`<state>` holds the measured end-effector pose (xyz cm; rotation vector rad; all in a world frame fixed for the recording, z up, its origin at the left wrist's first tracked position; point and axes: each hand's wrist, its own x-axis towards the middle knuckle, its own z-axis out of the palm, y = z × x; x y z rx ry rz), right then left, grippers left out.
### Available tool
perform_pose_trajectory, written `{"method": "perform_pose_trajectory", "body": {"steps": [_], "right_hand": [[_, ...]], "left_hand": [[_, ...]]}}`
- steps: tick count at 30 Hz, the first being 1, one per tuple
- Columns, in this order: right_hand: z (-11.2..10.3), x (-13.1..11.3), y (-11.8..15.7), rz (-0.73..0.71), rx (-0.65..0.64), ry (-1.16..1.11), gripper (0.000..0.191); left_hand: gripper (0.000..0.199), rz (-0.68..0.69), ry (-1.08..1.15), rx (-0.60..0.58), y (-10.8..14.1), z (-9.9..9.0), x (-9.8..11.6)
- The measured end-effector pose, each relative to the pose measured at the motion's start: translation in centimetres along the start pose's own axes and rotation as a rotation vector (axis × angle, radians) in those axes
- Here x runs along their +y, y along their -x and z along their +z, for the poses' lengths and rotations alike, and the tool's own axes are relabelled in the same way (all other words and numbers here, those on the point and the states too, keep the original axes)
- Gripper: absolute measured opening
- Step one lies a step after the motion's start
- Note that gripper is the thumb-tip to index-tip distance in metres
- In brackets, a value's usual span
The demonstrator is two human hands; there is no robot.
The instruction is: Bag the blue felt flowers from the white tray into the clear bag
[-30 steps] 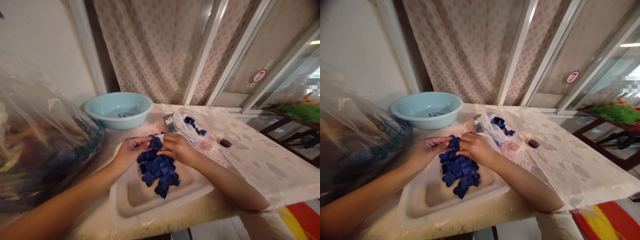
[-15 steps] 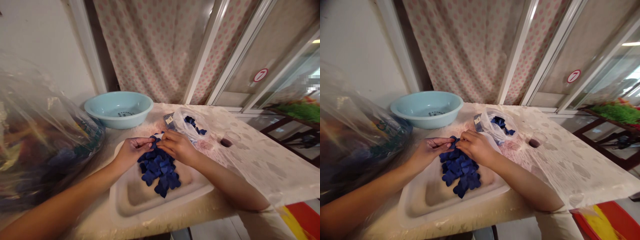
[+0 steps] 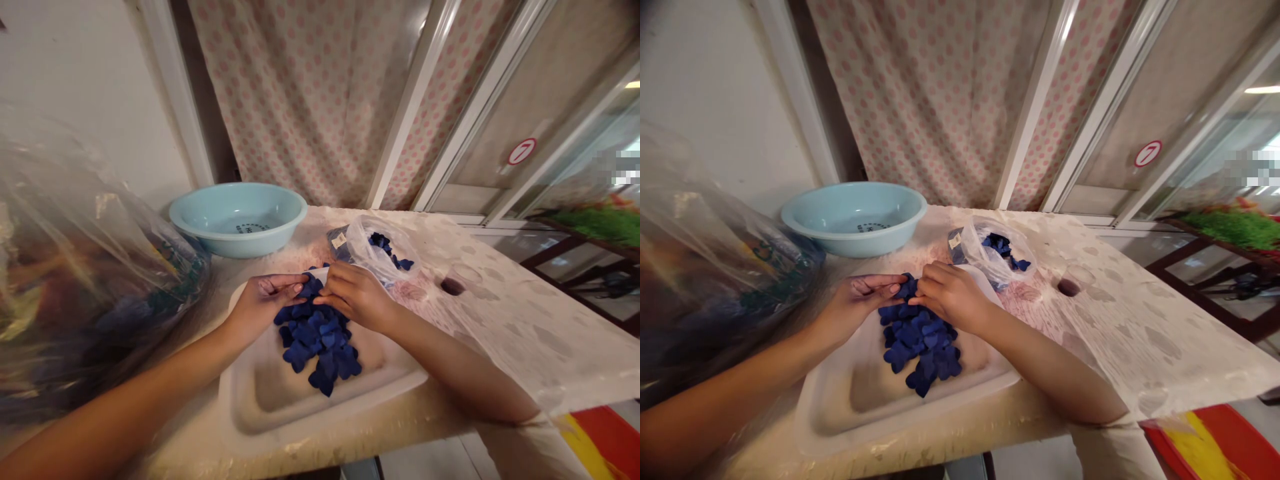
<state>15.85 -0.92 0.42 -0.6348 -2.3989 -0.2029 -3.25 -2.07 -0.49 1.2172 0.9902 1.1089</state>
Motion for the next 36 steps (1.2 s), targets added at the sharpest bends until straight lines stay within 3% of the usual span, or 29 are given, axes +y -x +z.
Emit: {"method": "perform_pose_trajectory", "body": {"steps": [10,16,20,28,33,36], "right_hand": [[-0.2,-0.29,0.1,0.028,-0.014,-0.011,0.02],[0.08,0.17,0.31,0.002,0.029,-0.044,0.017],[0.15,0.28,0.41,0.03,0.039,-0.06,0.021],[-0.09,-0.09,0.02,-0.03,-0.054,-0.056,0.036],[-0.17,-0.06,0.16,-0.012,-0.019,0.02,0.04],[-0.1,-0.09,0.28,-0.028,-0.019,0.041,0.024]], "left_hand": [[0.032,0.032,-0.046,-0.029,-0.15,0.03,0.32],[0.048,0.013,-0.063,-0.047,0.01,0.12,0.47],[0.047,0.003,-0.035,-0.041,0.08,0.09,0.51],[0.048,0.058,0.082,0.099,-0.24,-0.14,0.21],[0.052,-0.019,0.034,-0.014,0.04,0.03,0.4],[0.052,-0.037,0.037,-0.091,0.06,0.06,0.32]]}}
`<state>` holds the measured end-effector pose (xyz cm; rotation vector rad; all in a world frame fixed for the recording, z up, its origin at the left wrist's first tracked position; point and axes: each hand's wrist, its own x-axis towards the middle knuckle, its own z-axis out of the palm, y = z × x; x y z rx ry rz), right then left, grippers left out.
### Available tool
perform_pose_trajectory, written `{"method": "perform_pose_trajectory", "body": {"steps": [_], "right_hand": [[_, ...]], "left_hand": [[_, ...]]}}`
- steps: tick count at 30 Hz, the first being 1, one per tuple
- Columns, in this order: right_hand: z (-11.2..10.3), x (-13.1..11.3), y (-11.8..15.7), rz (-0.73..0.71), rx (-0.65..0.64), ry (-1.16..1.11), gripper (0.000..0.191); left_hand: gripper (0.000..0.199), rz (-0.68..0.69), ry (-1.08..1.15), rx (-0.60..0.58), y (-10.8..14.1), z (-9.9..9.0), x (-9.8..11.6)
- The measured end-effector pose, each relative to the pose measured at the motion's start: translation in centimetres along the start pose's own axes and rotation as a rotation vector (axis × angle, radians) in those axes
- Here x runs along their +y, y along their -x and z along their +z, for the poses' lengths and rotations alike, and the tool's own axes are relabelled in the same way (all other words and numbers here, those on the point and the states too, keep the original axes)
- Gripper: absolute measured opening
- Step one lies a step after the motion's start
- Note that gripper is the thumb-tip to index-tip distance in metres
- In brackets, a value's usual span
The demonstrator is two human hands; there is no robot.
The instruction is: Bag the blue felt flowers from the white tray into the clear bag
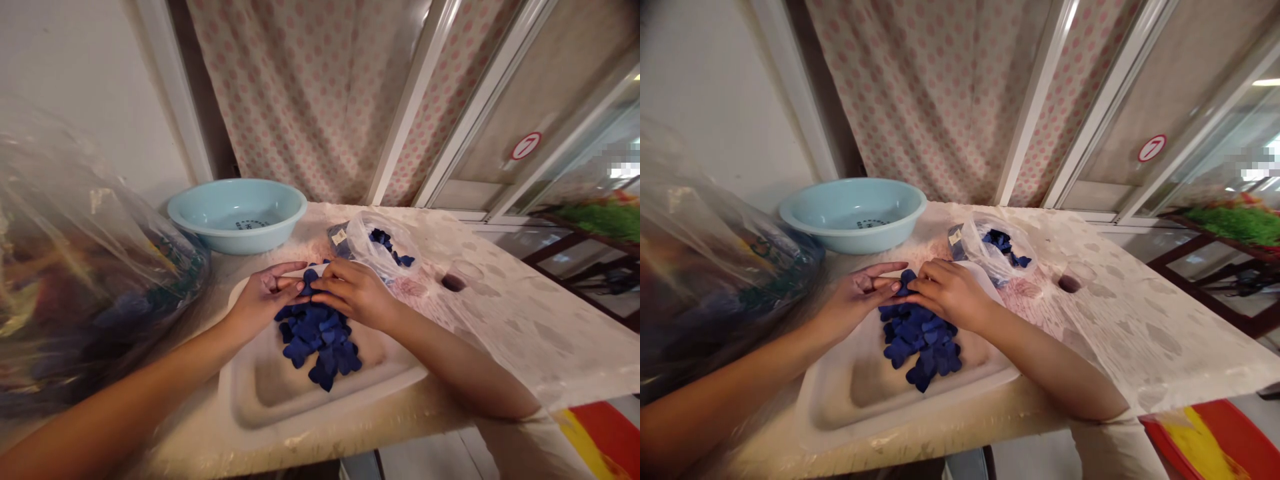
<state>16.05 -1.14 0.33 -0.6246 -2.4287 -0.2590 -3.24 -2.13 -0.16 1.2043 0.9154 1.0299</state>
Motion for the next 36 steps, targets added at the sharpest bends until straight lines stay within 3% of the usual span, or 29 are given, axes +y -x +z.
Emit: {"method": "perform_pose_trajectory", "body": {"steps": [8,17,27,36], "right_hand": [[0.11,0.05,0.1,0.009,0.068,-0.08,0.02],[0.04,-0.01,-0.17,0.01,-0.016,-0.084,0.038],[-0.11,-0.12,-0.14,-0.035,0.03,0.109,0.021],[0.04,-0.08,-0.19,-0.064,0.039,0.072,0.027]], "left_hand": [[0.049,0.016,-0.032,0.046,-0.08,-0.13,0.09],[0.039,0.092,0.108,0.214,-0.61,-0.4,-0.46],[0.041,0.029,0.036,0.009,-0.17,-0.19,-0.09],[0.046,0.013,0.013,-0.052,-0.37,-0.61,-0.55]]}}
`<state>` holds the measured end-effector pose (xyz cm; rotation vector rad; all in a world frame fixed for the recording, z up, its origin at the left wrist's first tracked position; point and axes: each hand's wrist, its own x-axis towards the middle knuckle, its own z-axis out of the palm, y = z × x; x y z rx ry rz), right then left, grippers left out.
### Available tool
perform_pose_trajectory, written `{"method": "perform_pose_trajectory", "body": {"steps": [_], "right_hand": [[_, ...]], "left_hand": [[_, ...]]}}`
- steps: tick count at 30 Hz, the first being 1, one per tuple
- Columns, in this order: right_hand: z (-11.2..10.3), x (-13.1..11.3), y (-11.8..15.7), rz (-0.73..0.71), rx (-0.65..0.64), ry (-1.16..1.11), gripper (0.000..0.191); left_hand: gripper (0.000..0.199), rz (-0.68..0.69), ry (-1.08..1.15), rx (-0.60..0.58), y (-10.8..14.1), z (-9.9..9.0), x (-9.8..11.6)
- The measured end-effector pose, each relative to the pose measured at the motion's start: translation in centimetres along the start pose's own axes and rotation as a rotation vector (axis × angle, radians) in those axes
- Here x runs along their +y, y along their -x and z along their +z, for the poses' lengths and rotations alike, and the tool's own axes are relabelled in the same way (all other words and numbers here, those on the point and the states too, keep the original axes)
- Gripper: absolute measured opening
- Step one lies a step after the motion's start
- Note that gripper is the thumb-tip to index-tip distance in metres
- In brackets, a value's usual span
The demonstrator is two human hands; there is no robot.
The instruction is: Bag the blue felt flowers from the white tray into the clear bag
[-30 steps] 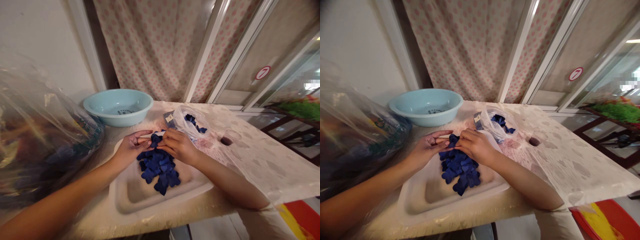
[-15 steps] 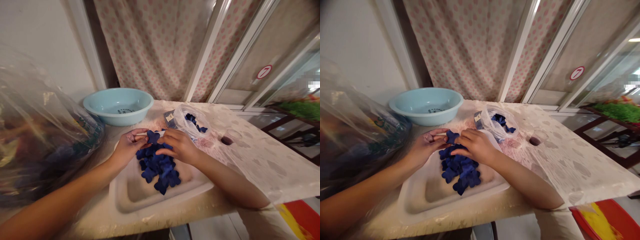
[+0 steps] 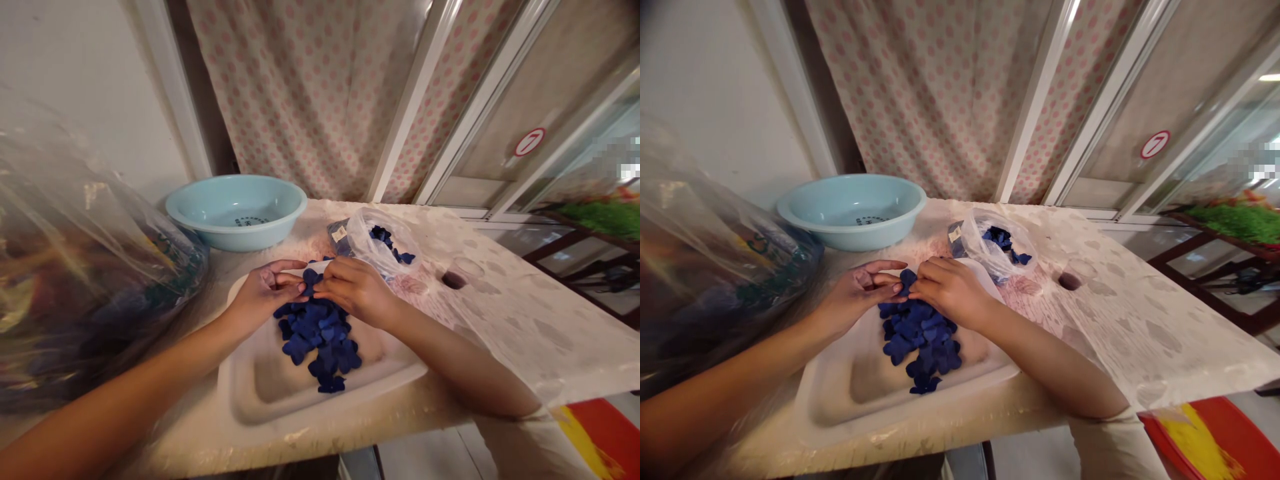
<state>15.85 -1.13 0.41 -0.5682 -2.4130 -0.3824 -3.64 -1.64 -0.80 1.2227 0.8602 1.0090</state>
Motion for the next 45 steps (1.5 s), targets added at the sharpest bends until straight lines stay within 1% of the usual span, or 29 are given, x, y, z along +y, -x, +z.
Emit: {"method": "perform_pose_trajectory", "body": {"steps": [4,9,14,20,22,25,28,30,31,34,36,39,41,43,45], "right_hand": [[0.03,0.04,-0.02,-0.014,-0.002,0.003,0.03],[-0.02,0.02,-0.03,-0.014,-0.036,-0.013,0.032],[-0.15,-0.19,-0.07,-0.006,-0.037,-0.045,0.033],[-0.19,-0.19,0.06,0.006,-0.031,-0.153,0.027],[-0.27,-0.2,0.07,0.052,-0.012,-0.199,0.029],[-0.42,-0.33,-0.03,0.192,-0.001,-0.248,0.034],[-0.36,-0.43,-0.18,0.321,-0.082,-0.312,0.03],[-0.15,-0.39,-0.19,0.374,-0.13,-0.383,0.024],[-0.02,-0.36,-0.16,0.394,-0.133,-0.419,0.023],[0.3,-0.28,0.06,0.432,-0.091,-0.482,0.022],[0.37,-0.26,0.23,0.429,-0.056,-0.485,0.022],[0.29,-0.24,0.39,0.422,-0.025,-0.483,0.024],[0.18,-0.24,0.39,0.42,-0.031,-0.476,0.024],[0.03,-0.28,0.3,0.407,-0.052,-0.461,0.023],[-0.09,-0.33,0.17,0.398,-0.074,-0.441,0.024]], "left_hand": [[0.047,-0.017,-0.017,-0.015,-0.02,-0.11,-0.1],[0.044,-0.025,-0.061,-0.005,0.01,0.12,0.31],[0.043,-0.032,-0.028,-0.01,-0.08,0.19,0.26],[0.052,0.063,-0.028,0.0,-0.09,-0.21,-0.4],[0.054,0.085,-0.048,0.015,-0.07,-0.26,-0.38],[0.056,0.095,-0.072,0.032,-0.02,-0.21,-0.17],[0.056,0.104,-0.112,0.035,0.08,-0.12,0.06],[0.055,0.107,-0.137,0.046,0.15,-0.05,0.17],[0.055,0.108,-0.14,0.048,0.18,0.0,0.22],[0.048,0.126,-0.13,0.034,0.28,0.21,0.25],[0.043,0.13,-0.148,0.0,0.32,0.34,0.17],[0.044,0.119,-0.221,-0.063,0.32,0.4,-0.02],[0.035,0.115,-0.303,-0.082,0.29,0.34,-0.12],[0.024,0.108,-0.375,-0.071,0.25,0.27,-0.14],[0.022,0.087,-0.403,-0.052,0.23,0.24,-0.11]]}}
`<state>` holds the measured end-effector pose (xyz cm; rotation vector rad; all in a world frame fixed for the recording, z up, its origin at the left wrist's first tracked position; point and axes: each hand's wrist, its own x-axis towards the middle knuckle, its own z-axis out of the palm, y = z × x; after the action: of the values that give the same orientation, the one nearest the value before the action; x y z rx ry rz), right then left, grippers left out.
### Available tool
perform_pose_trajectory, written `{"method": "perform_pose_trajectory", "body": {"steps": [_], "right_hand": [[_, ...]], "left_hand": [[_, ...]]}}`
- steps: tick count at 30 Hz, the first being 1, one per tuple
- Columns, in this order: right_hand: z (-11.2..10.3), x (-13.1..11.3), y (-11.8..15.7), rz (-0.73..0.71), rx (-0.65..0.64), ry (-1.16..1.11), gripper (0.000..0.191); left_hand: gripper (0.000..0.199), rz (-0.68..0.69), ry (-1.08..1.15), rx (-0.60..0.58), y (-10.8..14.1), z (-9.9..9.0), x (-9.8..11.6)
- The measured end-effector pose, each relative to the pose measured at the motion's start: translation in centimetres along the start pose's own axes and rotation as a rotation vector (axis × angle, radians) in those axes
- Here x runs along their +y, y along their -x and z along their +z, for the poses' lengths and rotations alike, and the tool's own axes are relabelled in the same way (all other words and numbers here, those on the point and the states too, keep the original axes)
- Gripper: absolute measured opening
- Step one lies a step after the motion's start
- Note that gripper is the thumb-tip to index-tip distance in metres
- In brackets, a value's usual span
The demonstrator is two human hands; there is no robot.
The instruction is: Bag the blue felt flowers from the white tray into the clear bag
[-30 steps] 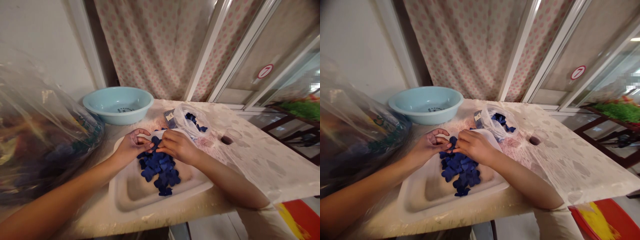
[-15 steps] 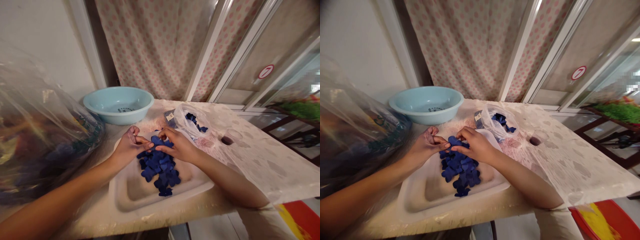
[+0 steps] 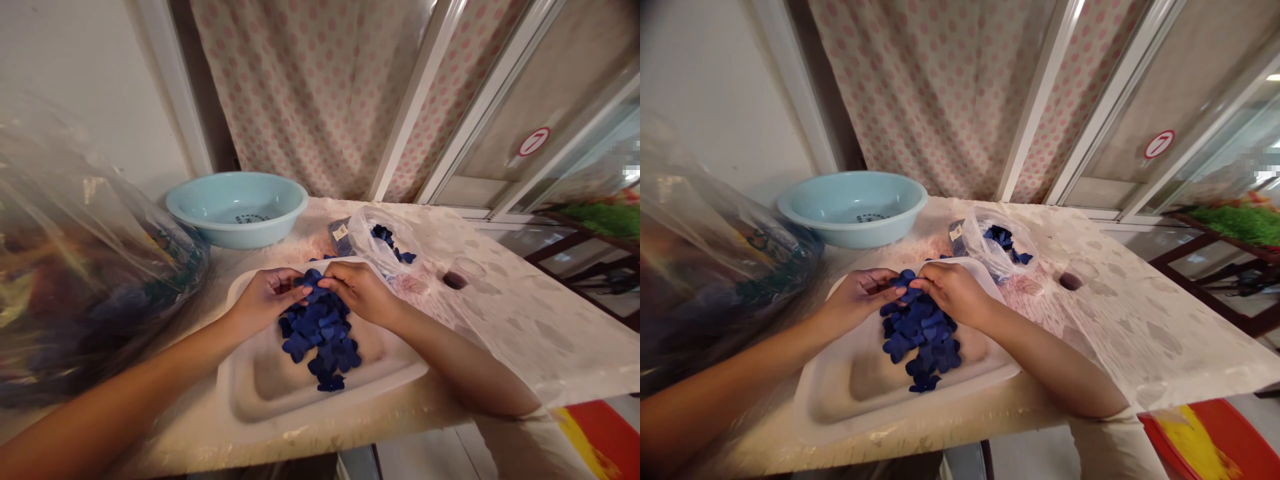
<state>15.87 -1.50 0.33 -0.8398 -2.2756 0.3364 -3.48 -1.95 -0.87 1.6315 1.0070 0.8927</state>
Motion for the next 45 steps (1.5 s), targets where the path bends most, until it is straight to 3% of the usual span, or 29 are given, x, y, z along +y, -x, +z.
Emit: {"method": "perform_pose_trajectory", "body": {"steps": [7,9,16,19,28,35,37,41,45], "right_hand": [[0.1,0.6,-0.3,0.276,0.179,0.204,0.031],[0.1,0.7,-0.4,0.299,0.178,0.208,0.03],[0.0,-0.2,-0.3,0.019,0.003,0.003,0.022],[0.1,-0.1,-0.2,-0.016,0.009,-0.017,0.02],[0.0,0.0,-0.1,0.001,0.004,-0.045,0.018],[0.2,0.8,-0.4,0.222,0.232,0.179,0.013],[0.1,0.6,-0.4,0.192,0.195,0.124,0.007],[-0.1,-0.2,-0.3,0.035,-0.02,-0.046,0.006],[-0.1,-0.2,-0.2,-0.01,-0.04,-0.03,0.016]], "left_hand": [[0.021,-0.016,0.028,0.106,-0.2,0.0,-0.1],[0.022,-0.014,0.033,0.093,-0.3,-0.1,-0.3],[0.022,-0.024,-0.023,-0.127,0.0,0.1,-0.1],[0.021,-0.028,-0.034,-0.144,0.2,0.4,0.1],[0.024,-0.027,-0.01,-0.12,0.1,0.4,0.3],[0.023,-0.071,0.022,-0.063,0.0,0.6,0.5],[0.023,-0.068,0.019,-0.073,0.0,0.5,0.4],[0.024,-0.024,-0.025,-0.13,0.1,0.3,0.0],[0.022,-0.006,-0.06,-0.161,0.1,0.4,-0.1]]}}
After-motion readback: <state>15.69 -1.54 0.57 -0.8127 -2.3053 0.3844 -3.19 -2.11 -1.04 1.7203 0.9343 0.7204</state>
